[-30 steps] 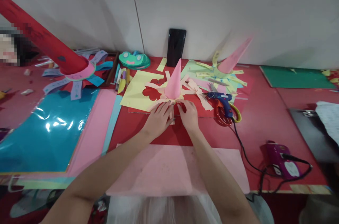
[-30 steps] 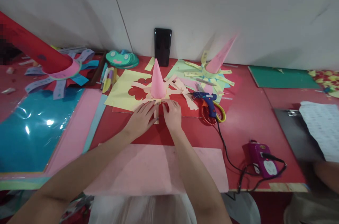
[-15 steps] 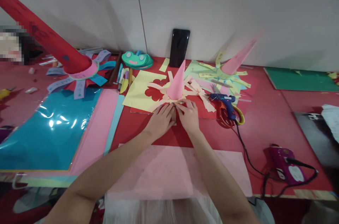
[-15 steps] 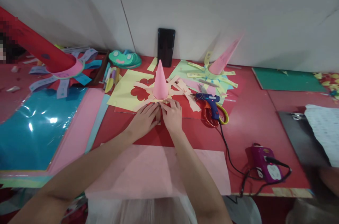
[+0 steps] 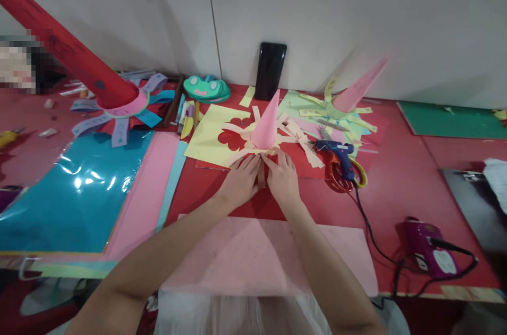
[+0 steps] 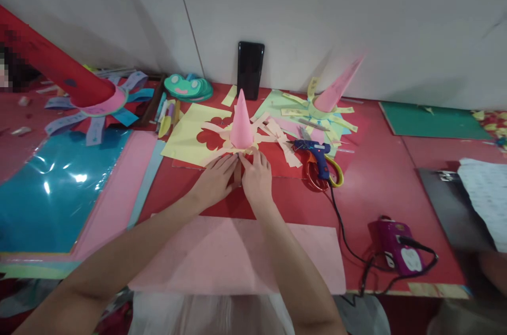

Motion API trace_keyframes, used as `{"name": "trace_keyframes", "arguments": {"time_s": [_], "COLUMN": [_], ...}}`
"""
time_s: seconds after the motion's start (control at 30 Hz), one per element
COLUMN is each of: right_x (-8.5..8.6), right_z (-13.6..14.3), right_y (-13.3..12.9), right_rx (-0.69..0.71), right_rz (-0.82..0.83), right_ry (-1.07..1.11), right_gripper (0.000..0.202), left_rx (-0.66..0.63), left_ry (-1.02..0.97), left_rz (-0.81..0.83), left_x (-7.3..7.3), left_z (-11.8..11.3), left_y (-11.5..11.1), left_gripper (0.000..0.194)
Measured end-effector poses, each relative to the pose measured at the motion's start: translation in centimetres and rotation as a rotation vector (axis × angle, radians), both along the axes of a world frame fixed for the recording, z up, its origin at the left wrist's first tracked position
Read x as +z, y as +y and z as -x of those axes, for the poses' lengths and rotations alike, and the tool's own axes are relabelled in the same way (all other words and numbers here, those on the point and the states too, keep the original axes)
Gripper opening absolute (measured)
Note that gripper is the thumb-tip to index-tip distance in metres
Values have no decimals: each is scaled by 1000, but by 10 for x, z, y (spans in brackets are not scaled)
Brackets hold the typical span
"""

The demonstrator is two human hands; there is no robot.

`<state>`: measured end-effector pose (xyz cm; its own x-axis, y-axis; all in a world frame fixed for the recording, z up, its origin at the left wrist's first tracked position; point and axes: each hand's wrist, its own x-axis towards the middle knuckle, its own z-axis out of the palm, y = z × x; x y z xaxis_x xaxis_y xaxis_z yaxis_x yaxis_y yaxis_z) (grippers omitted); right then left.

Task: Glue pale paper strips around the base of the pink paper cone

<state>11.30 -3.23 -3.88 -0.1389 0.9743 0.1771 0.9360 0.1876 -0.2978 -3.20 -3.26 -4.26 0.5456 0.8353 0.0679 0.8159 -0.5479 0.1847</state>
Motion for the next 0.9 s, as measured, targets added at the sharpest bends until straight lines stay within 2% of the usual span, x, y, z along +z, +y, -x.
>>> {"name": "trace_keyframes", "arguments": {"time_s": [0.17,0.4,0.7,0.9], "right_x": [2,-11,-9,-10], "right_z": [3,-1,6,6], "right_y": [-2,-2,2,2], "right_rx": [-21,-41,-60,-61], "right_rz": [28,-24,-38,-12], "right_ry": [-24,42,-18,-27], "right_gripper": [48,57,48,48], "left_rx": [8,1,35,56], "left_ry": [-8,-20,-67,-34], "left_rz": [7,-18,-43,-44], "left_x": [2,2,-3,0], "left_z": [0,0,-1,-6], "left_y": [1,0,2,3], "left_gripper": [56,52,50,48]}}
